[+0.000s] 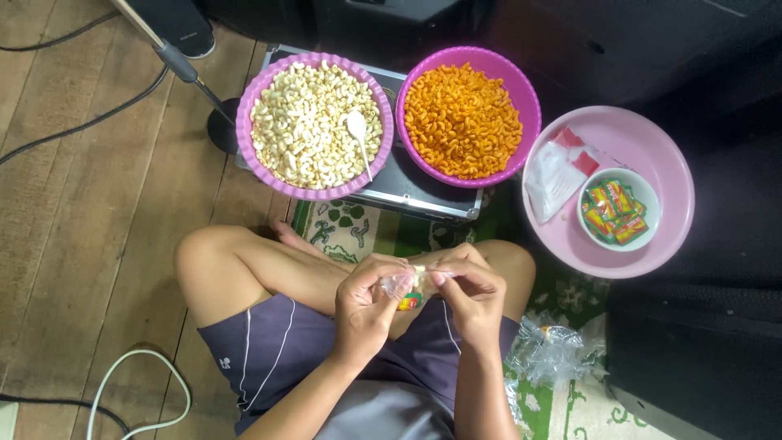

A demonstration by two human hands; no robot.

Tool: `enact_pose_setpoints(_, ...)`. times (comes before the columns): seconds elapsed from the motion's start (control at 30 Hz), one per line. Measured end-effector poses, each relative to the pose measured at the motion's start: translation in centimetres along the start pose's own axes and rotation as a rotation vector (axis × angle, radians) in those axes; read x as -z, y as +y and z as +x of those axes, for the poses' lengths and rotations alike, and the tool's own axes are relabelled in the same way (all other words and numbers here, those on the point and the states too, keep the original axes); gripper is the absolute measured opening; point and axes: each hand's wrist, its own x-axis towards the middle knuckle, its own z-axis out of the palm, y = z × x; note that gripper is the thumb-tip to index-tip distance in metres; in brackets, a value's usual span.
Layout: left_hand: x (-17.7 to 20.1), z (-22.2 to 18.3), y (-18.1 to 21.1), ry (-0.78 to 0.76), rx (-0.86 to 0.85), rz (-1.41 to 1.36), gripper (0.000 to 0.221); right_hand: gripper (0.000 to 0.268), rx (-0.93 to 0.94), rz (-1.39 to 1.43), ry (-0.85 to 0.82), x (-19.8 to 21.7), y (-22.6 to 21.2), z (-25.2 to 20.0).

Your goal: A person is sitting on the floor using a spoon to fill small plastic bags with snacks from a large bowl.

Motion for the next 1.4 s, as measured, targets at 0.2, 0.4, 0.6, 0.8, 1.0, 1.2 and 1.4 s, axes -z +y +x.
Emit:
enact_pose_setpoints(0.2,0.1,0.2,0.3,0.007,0.018,-0.023,0.011,0.036,0.032,-0.088,-0.077,0.0,-0.5,0.5)
enact_pose_setpoints(0.4,0.4,0.2,1.5,0.016,0.022,-0.002,0.013,0.009,0.017,-0.205,-0.173,-1.0,-2.0,1.0)
enact_pose_setpoints(0.6,0.8,0.1,0.8,0.0,-0.014,-0.008,0.009,0.004,0.048,-0.187,-0.13,-0.9,-1.4,0.9)
enact_pose_setpoints(0.8,0.4,0.4,1.3,0.075,-0.08,0.204,0.017,0.016,-0.029,-0.252,-0.177,-0.7,-1.6,0.8)
enact_pose_setpoints(1.0,0.1,0.3,1.8,0.029,-0.116,0.199,0.012,0.01,0.056,-0.279,-0.099,-1.0,-1.6,0.6)
enact_pose_setpoints(1.2,-0.3,0.6,2.1,-0.009,-0.028,0.155,0.019,0.009,0.082,-0.204,-0.044,-0.7,-0.8,0.2)
enact_pose_setpoints(1.4,-0.2,-0.2,0.4,0.033,-0.02,-0.042,0.016,0.01,0.079,-0.212,-0.103,-0.6,-1.7,0.7)
